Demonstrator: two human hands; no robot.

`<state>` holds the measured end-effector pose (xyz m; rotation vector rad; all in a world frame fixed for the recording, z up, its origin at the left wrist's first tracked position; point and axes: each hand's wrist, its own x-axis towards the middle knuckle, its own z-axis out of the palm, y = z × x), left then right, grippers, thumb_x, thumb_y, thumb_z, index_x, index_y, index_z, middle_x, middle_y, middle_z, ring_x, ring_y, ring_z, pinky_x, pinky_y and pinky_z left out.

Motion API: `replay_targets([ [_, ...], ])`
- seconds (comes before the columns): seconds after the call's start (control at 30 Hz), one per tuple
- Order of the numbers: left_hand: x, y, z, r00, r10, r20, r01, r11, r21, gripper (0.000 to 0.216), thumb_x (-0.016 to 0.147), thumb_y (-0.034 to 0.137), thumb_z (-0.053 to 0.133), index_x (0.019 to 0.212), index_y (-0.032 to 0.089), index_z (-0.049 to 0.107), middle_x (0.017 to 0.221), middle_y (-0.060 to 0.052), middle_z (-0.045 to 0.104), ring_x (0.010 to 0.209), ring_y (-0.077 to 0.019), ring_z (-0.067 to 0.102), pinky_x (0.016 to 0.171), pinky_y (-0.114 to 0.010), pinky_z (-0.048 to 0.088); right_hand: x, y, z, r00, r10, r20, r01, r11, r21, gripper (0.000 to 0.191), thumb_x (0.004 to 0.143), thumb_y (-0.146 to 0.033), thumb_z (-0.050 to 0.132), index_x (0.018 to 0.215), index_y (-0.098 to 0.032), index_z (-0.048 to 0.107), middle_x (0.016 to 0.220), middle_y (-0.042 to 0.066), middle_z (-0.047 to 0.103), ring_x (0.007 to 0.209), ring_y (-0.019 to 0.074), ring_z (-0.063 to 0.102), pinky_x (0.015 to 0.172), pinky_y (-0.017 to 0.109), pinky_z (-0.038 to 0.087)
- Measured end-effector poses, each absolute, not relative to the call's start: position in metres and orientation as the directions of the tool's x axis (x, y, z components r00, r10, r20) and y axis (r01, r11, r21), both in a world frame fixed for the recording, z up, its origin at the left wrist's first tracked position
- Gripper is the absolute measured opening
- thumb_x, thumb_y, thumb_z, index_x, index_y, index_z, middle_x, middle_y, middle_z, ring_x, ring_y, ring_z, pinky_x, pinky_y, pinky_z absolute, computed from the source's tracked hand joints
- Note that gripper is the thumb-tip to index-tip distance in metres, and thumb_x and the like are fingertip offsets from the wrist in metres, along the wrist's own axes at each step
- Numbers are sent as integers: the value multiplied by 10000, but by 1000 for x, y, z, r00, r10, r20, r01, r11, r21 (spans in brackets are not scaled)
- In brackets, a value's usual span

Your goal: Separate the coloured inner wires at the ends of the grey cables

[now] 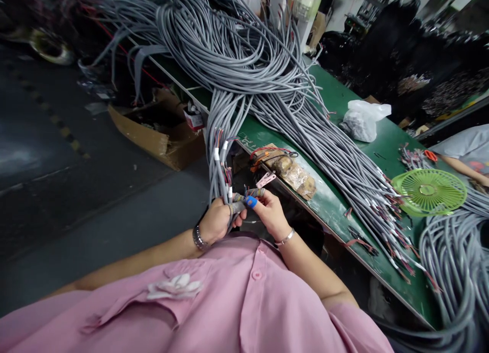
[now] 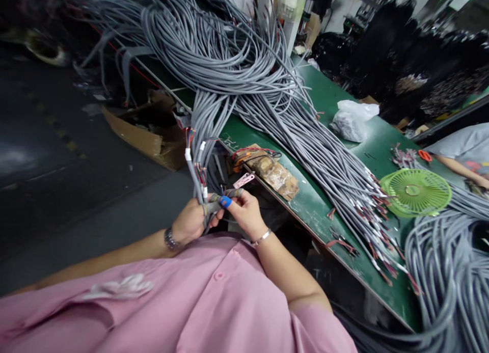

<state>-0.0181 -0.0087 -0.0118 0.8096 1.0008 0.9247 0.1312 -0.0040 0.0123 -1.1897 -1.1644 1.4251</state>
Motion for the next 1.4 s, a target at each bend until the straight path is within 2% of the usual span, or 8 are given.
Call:
replay_targets([
  [0.13,-16,-11,-10,258,906,-335,-219,392,893,177,725,284,628,631,143,581,513,-11,593,368,-93,486,351,-193,316,128,-2,12,-101,986,-130,-144,-144,-979,267,694,-401,747,802,-173,659,724,0,640,641,119,550,660,260,456],
  [0.37,-16,-10,-5,267,908,-323,-204,381,902,180,725,290,629,629,146,584,512,-9,590,371,-91,489,359,-191,321,125,-3,9,4,988,-156,-131,-154,-979,268,695,-419,731,724,-166,647,620,-18,579,568,102,478,579,240,420],
  [0.63,-14,-8,-7,259,906,-335,-185,387,903,187,711,291,623,600,148,576,497,-13,584,366,-95,489,356,-193,316,125,1,8,-77,983,-168,-183,-179,-967,282,660,-418,756,748,-171,650,674,-13,613,601,107,510,611,248,430],
  [0.87,-12,-7,1,236,910,-342,-206,390,897,207,712,311,652,612,149,572,499,-10,588,370,-95,490,355,-191,328,121,0,7,48,980,-191,-152,-181,-972,294,687,-445,737,703,-167,641,593,-25,558,536,94,437,523,232,366],
  [1.1,-14,-7,-3,208,918,-337,-237,382,893,207,706,326,661,637,150,576,513,-10,595,374,-95,492,358,-196,327,125,0,7,2,980,-198,-150,-195,-969,318,661,-452,756,763,-165,665,624,-17,576,539,92,430,509,228,355],
  [1.4,-16,-6,-7,198,924,-327,-244,369,897,209,718,331,658,646,145,596,530,-16,607,383,-99,501,361,-207,331,125,-3,4,40,984,-175,-148,-167,-975,253,692,-399,733,743,-164,653,618,-23,558,536,87,423,513,229,354],
])
